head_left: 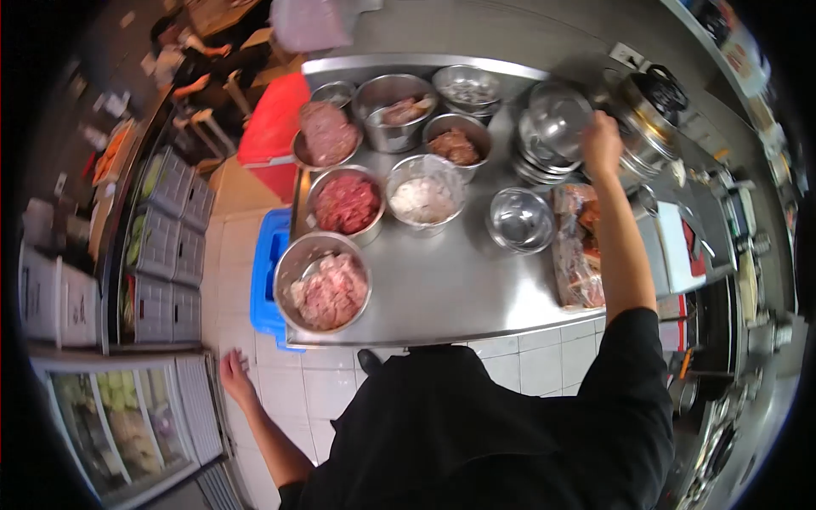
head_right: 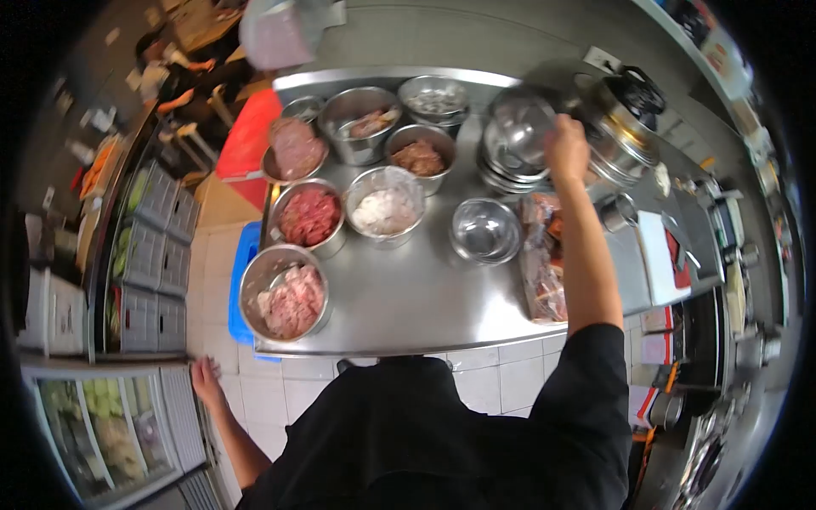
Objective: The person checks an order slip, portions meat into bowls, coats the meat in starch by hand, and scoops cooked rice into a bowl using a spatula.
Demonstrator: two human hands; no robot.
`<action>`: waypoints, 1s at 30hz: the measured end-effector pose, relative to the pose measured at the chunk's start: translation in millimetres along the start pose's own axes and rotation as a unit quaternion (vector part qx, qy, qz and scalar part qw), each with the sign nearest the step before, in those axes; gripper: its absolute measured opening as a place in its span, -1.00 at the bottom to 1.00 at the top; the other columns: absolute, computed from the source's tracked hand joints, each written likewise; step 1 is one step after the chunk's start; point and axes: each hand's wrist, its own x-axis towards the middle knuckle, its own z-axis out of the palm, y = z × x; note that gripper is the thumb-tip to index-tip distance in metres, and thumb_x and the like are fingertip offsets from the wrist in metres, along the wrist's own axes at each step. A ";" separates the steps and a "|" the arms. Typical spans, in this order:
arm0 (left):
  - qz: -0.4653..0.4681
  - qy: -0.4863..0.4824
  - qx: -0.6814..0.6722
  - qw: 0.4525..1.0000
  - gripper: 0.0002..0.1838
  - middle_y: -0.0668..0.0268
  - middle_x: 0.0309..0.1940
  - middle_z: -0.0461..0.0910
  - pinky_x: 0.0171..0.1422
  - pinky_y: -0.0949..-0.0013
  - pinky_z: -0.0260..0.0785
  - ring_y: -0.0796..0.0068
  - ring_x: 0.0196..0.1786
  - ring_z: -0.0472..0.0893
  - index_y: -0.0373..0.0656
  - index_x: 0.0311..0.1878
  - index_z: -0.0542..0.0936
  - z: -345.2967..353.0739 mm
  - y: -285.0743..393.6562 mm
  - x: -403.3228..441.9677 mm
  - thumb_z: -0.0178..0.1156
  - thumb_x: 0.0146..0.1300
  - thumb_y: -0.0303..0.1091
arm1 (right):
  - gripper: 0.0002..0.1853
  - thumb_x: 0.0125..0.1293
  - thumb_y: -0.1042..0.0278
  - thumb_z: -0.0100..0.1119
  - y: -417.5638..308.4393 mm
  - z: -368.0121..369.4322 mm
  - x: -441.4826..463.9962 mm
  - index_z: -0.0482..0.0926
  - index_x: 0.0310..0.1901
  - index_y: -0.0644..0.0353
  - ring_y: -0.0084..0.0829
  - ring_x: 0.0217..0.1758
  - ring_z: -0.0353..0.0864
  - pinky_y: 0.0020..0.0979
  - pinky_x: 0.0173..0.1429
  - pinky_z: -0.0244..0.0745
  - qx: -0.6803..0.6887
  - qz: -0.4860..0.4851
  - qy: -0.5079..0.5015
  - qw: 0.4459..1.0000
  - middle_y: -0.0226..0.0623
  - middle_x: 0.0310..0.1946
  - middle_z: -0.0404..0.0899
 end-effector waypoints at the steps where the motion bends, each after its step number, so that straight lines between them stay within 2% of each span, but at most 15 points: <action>1: 0.051 -0.002 -0.017 0.999 -0.71 0.30 -0.18 0.66 -0.20 0.50 0.42 0.55 -0.24 0.59 -0.24 -0.01 0.59 6.2 38.6 0.9 0.07 0.45 -0.21 | -0.84 0.13 0.37 0.23 -8.3 -3.1 2.0 0.52 -0.26 0.18 -0.01 -0.25 0.64 -0.17 -0.17 0.58 0.071 0.049 -0.011 0.996 -0.10 -0.32 0.59; 4: 0.084 -0.049 -0.155 0.983 -0.69 0.21 -0.10 0.66 -0.06 0.45 0.46 0.47 -0.14 0.64 -0.30 0.06 0.56 44.9 156.5 2.9 0.05 0.44 -0.27 | -0.85 0.20 0.35 0.19 -89.8 -40.3 -4.0 0.51 -0.29 0.24 -0.31 -0.40 0.66 -0.32 -0.36 0.57 0.323 0.231 -0.123 0.909 -0.20 -0.47 0.61; 5: 0.098 -0.106 -0.166 0.976 -0.64 0.18 -0.08 0.65 -0.05 0.43 0.48 0.46 -0.14 0.64 -0.31 0.11 0.53 60.8 188.1 3.3 0.04 0.45 -0.23 | -0.86 0.22 0.37 0.16 -109.0 -30.7 -15.7 0.49 -0.31 0.26 -0.51 -0.45 0.57 -0.40 -0.48 0.48 0.407 0.188 -0.133 0.884 -0.30 -0.47 0.57; 6: 0.105 -0.184 -0.181 0.960 -0.59 0.16 -0.04 0.64 -0.05 0.41 0.49 0.44 -0.10 0.65 -0.30 0.17 0.49 76.7 220.8 2.4 0.01 0.46 -0.16 | -0.89 0.22 0.40 0.15 -132.1 -15.6 -28.0 0.51 -0.30 0.26 -0.55 -0.48 0.52 -0.45 -0.50 0.41 0.433 0.170 -0.152 0.872 -0.34 -0.42 0.59; 9: 0.073 -0.343 -0.269 0.897 -0.45 0.10 0.14 0.53 0.02 0.31 0.52 0.36 0.02 0.63 -0.24 0.34 0.32 123.7 285.0 -4.6 -0.03 0.49 -0.03 | -0.79 0.20 0.43 0.19 -263.2 -61.4 -67.0 0.58 -0.12 0.23 -0.63 -0.29 0.51 -0.49 -0.17 0.44 0.629 0.196 -0.241 0.713 -0.41 -0.31 0.62; 11: 0.038 -0.371 -0.285 0.883 -0.41 0.06 0.16 0.51 0.08 0.24 0.52 0.31 0.05 0.62 -0.24 0.38 0.27 142.3 298.0 2.6 -0.03 0.48 0.00 | -0.83 0.22 0.42 0.20 -316.2 -77.0 -86.8 0.57 -0.16 0.24 -0.59 -0.30 0.53 -0.49 -0.18 0.44 0.608 0.119 -0.291 0.729 -0.40 -0.33 0.62; 12: 0.008 -0.335 -0.339 0.879 -0.43 0.06 0.16 0.51 0.12 0.23 0.50 0.30 0.08 0.61 -0.24 0.37 0.28 150.8 295.1 10.5 0.00 0.48 -0.04 | -0.83 0.24 0.39 0.21 -333.5 -81.7 -94.8 0.55 -0.17 0.25 -0.57 -0.26 0.57 -0.46 -0.13 0.49 0.618 0.146 -0.334 0.697 -0.37 -0.31 0.61; 14: -0.065 -0.294 -0.455 0.838 -0.49 0.09 0.15 0.51 0.21 0.21 0.46 0.28 0.14 0.58 -0.22 0.34 0.31 151.1 281.4 30.6 0.06 0.46 -0.14 | -0.75 0.26 0.32 0.25 -350.7 -100.3 -102.2 0.49 -0.13 0.26 -0.53 -0.17 0.61 -0.45 -0.03 0.53 0.723 0.207 -0.421 0.508 -0.35 -0.24 0.61; 16: -0.073 -0.232 -0.496 0.833 -0.52 0.12 0.12 0.53 0.19 0.20 0.47 0.27 0.14 0.58 -0.24 0.32 0.33 145.4 270.8 33.5 0.04 0.47 -0.16 | -0.52 0.21 0.20 0.32 -355.0 -95.4 -123.5 0.44 0.07 0.30 -0.34 -0.07 0.65 -0.35 0.10 0.54 0.683 0.074 -0.540 0.486 -0.23 -0.14 0.62; 17: -0.076 -0.229 -0.499 0.832 -0.52 0.12 0.12 0.53 0.19 0.20 0.47 0.27 0.14 0.58 -0.24 0.32 0.33 146.6 263.7 33.3 0.04 0.47 -0.16 | -0.40 0.17 0.17 0.34 -361.3 -93.1 -137.3 0.40 0.16 0.31 -0.24 -0.03 0.64 -0.29 0.14 0.53 0.580 -0.093 -0.560 0.584 -0.16 -0.06 0.62; 19: -0.060 -0.184 -0.499 0.844 -0.54 0.12 0.13 0.52 0.20 0.21 0.46 0.28 0.16 0.55 -0.27 0.32 0.33 157.1 246.0 26.4 0.00 0.49 -0.19 | -0.26 0.10 0.13 0.38 -382.8 -69.1 -179.1 0.36 0.27 0.33 -0.09 0.06 0.61 -0.22 0.20 0.49 0.388 -0.367 -0.470 0.702 -0.02 0.05 0.58; 21: -0.041 -0.169 -0.456 0.873 -0.53 0.11 0.15 0.50 0.21 0.24 0.43 0.30 0.18 0.54 -0.29 0.32 0.32 167.7 233.1 15.9 -0.02 0.49 -0.19 | -0.23 0.07 0.13 0.40 -407.7 -52.4 -198.5 0.37 0.28 0.34 -0.04 0.10 0.59 -0.20 0.22 0.47 0.310 -0.472 -0.374 0.735 0.04 0.09 0.55; 23: 0.058 -0.137 -0.397 0.905 -0.50 0.10 0.19 0.47 0.25 0.33 0.34 0.37 0.19 0.48 -0.33 0.34 0.30 183.4 210.8 15.2 -0.05 0.51 -0.17 | -0.34 -0.01 -0.09 0.41 -430.3 -57.2 -192.5 0.63 -0.01 0.33 -0.15 0.08 0.63 -0.27 0.21 0.47 0.077 -0.460 -0.634 0.617 -0.04 -0.01 0.65; 26: 0.085 -0.137 -0.340 0.927 -0.50 0.11 0.18 0.48 0.27 0.35 0.30 0.38 0.18 0.47 -0.35 0.32 0.32 180.8 219.8 9.3 -0.06 0.52 -0.14 | -0.32 -0.09 -0.23 0.42 -430.8 -65.7 -190.1 0.70 -0.14 0.28 -0.16 0.05 0.64 -0.28 0.20 0.48 0.090 -0.423 -0.660 0.614 -0.04 -0.12 0.68; 30: 0.089 -0.128 -0.329 0.931 -0.51 0.10 0.14 0.52 0.28 0.34 0.29 0.38 0.17 0.48 -0.36 0.28 0.37 186.3 224.5 11.4 -0.05 0.52 -0.13 | -0.28 -0.10 -0.23 0.38 -418.2 -40.1 -214.1 0.65 -0.04 0.25 -0.08 0.07 0.61 -0.21 0.18 0.48 0.203 -0.358 -0.660 0.629 0.00 -0.03 0.64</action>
